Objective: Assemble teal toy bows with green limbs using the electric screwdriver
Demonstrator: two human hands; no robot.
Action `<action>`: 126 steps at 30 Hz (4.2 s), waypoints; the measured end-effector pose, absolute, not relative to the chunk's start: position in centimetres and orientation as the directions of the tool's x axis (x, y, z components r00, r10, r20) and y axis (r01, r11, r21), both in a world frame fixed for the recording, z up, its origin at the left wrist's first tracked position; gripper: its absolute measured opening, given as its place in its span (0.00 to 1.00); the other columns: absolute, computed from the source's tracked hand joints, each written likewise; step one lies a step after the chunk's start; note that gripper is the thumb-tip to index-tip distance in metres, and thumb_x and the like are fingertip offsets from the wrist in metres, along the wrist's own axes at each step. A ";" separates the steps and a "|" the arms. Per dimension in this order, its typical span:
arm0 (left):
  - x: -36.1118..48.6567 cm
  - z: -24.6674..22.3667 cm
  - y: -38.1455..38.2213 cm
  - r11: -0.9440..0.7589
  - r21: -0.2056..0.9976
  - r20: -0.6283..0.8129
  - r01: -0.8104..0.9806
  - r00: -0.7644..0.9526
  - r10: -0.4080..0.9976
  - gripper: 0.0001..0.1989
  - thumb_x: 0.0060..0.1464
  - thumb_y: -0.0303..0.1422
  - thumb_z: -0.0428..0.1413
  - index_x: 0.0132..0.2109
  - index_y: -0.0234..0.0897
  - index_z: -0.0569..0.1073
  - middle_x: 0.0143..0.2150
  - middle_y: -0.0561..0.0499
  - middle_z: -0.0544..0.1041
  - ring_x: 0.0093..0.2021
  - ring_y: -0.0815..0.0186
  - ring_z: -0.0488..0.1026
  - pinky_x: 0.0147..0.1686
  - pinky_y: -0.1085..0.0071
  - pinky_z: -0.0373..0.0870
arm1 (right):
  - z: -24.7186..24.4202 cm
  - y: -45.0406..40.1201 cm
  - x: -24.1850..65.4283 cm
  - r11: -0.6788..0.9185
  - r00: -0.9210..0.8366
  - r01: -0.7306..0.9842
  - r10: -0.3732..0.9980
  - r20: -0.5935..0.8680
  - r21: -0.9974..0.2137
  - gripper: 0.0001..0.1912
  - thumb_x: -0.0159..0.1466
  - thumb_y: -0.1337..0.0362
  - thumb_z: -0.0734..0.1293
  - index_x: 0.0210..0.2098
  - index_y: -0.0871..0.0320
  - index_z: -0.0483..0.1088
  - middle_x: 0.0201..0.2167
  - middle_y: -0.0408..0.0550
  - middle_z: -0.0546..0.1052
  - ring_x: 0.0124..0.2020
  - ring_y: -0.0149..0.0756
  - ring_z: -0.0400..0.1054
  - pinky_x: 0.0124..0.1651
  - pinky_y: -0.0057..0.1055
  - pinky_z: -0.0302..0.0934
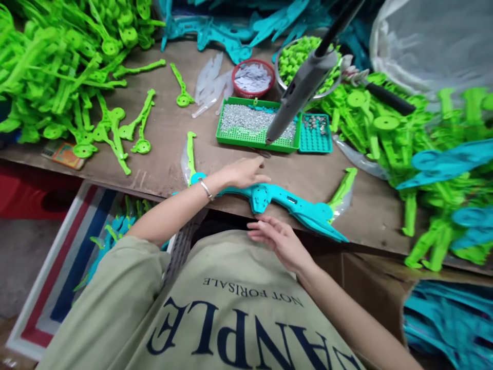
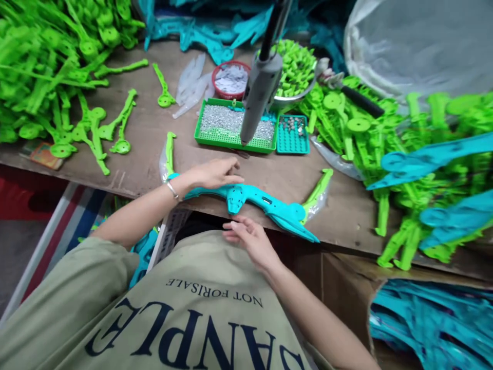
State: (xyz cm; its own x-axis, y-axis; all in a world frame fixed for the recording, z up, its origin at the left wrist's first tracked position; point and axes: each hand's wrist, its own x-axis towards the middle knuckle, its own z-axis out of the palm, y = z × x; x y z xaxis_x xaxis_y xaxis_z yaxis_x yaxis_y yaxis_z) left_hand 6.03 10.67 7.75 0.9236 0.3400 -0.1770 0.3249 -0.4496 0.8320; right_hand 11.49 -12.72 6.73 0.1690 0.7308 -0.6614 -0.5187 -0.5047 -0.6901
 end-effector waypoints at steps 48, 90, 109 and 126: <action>5.8 9.6 14.8 -0.532 0.738 -0.405 0.415 0.903 0.142 0.27 0.40 0.42 0.69 0.47 0.37 0.74 0.40 0.50 0.76 0.38 0.62 0.72 0.37 0.68 0.66 | 8.3 -2.6 26.5 -0.536 -0.211 0.433 0.721 -0.660 -0.724 0.29 0.49 0.39 0.73 0.35 0.59 0.77 0.27 0.43 0.75 0.28 0.31 0.62 0.31 0.30 0.56; 8.2 6.8 -3.2 0.774 0.631 -0.632 0.051 0.614 0.473 0.31 0.40 0.48 0.74 0.44 0.39 0.68 0.34 0.53 0.82 0.37 0.59 0.84 0.41 0.62 0.82 | 8.8 -4.7 24.6 -0.154 -0.004 0.895 0.936 -0.351 -0.419 0.21 0.74 0.48 0.58 0.47 0.49 0.79 0.34 0.51 0.82 0.35 0.43 0.73 0.38 0.34 0.53; 8.7 7.4 -2.9 0.701 0.712 -0.570 0.044 0.619 0.540 0.29 0.40 0.50 0.73 0.40 0.39 0.69 0.36 0.51 0.83 0.41 0.57 0.83 0.44 0.57 0.82 | 9.7 -11.8 27.5 -0.472 0.456 0.367 0.842 -0.287 -0.801 0.41 0.64 0.26 0.48 0.18 0.54 0.63 0.17 0.47 0.71 0.24 0.34 0.67 0.35 0.32 0.59; 9.8 7.0 -3.9 0.733 0.681 -0.576 0.001 0.619 0.534 0.29 0.39 0.50 0.73 0.40 0.37 0.71 0.35 0.50 0.83 0.38 0.56 0.83 0.43 0.57 0.83 | 9.3 -15.3 24.8 -0.631 0.084 -0.144 0.760 -0.645 -0.762 0.28 0.57 0.36 0.70 0.25 0.57 0.71 0.17 0.40 0.71 0.19 0.27 0.63 0.24 0.27 0.55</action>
State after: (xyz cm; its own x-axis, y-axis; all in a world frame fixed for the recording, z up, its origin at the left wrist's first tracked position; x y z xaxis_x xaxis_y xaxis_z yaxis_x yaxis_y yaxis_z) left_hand 9.78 -3.87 6.98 0.6190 0.5341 -0.5759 0.0013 0.7325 0.6807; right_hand 24.78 -15.30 9.29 0.0839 0.7599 -0.6446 -0.1443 -0.6308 -0.7624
